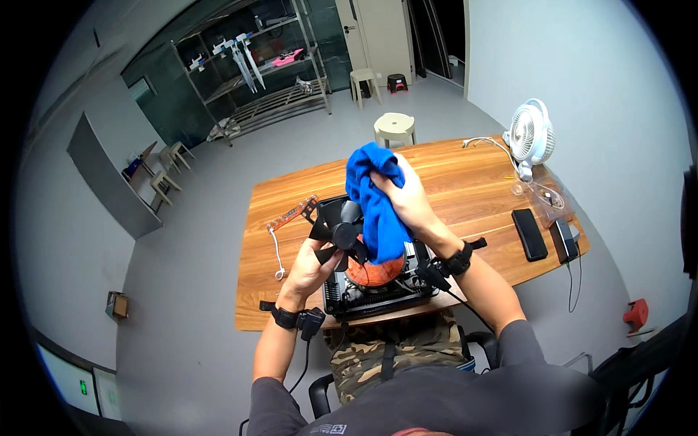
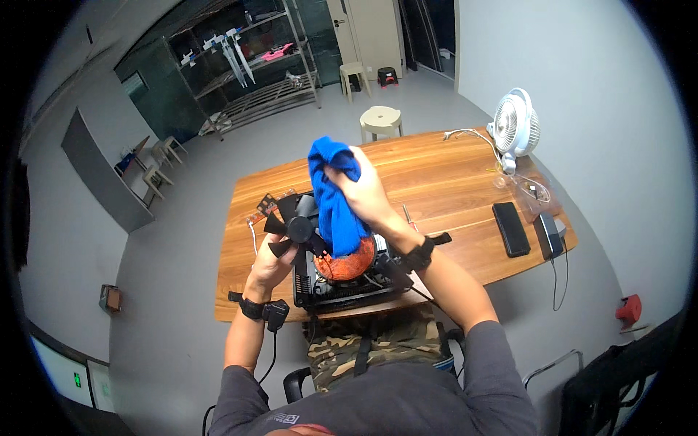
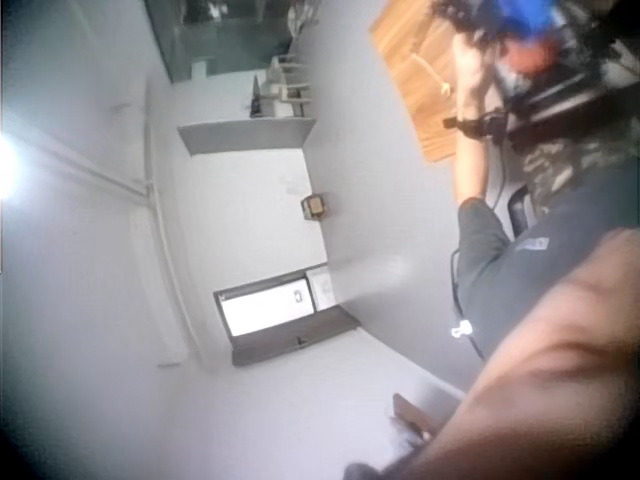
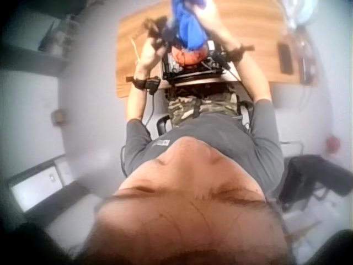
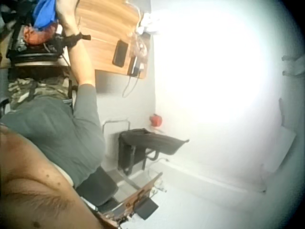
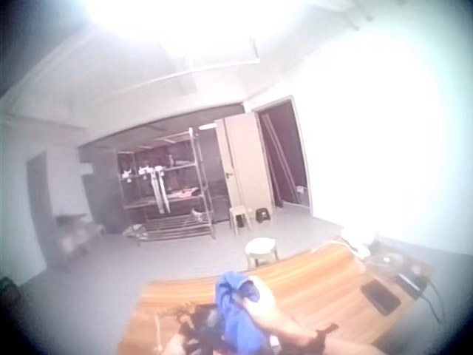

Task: The person disassembles a portable gas stove, removes the burner and fan, cleans the fan with a blue cloth, and reassembles the unit using a screwdriver. The person places the burner back into the stove and tightens screws to secure the components.

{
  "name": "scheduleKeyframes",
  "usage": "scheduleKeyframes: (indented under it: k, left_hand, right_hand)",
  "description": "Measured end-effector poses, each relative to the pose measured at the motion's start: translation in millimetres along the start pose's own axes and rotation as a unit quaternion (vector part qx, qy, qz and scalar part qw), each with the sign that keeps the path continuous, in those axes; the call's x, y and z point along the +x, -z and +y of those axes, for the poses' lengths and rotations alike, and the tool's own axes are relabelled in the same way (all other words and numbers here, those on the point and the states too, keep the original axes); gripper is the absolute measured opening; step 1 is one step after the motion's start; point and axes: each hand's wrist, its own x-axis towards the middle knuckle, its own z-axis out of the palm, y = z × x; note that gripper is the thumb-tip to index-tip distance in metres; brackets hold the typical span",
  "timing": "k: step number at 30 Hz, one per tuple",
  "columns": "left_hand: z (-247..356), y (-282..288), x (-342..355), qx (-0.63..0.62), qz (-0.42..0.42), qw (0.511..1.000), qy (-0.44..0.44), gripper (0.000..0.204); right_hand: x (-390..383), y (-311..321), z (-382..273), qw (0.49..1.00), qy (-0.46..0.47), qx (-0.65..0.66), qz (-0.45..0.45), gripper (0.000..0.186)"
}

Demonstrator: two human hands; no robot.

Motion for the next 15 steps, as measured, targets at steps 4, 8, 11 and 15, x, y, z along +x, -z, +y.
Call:
scheduleKeyframes:
  k: [4,8,11,15]
  left_hand:
    - [-3.2,-8.5,0.1,0.034,0.011,0.999,0.008,0.047]
    - [-2.4,1.3,-4.5,0.086,-0.007,0.995,0.048,0.07]
    - [-4.5,3.8,-4.9,0.07,-0.003,0.995,0.065,0.061]
    - [-5.8,1.9,-15.7,0.044,0.007,0.998,0.053,0.046]
  right_hand:
    - [-15.7,-8.9,-13.9,0.981,-0.005,-0.053,-0.184,0.061]
    - [-19.7,-5.9,-13.6,0.973,-0.077,-0.078,-0.204,0.06]
    - [-24.2,-3.9,-8.7,0.974,-0.085,-0.084,-0.195,0.057]
    - [-28.4,-5.8,-3.2,0.977,-0.066,-0.063,-0.194,0.054]
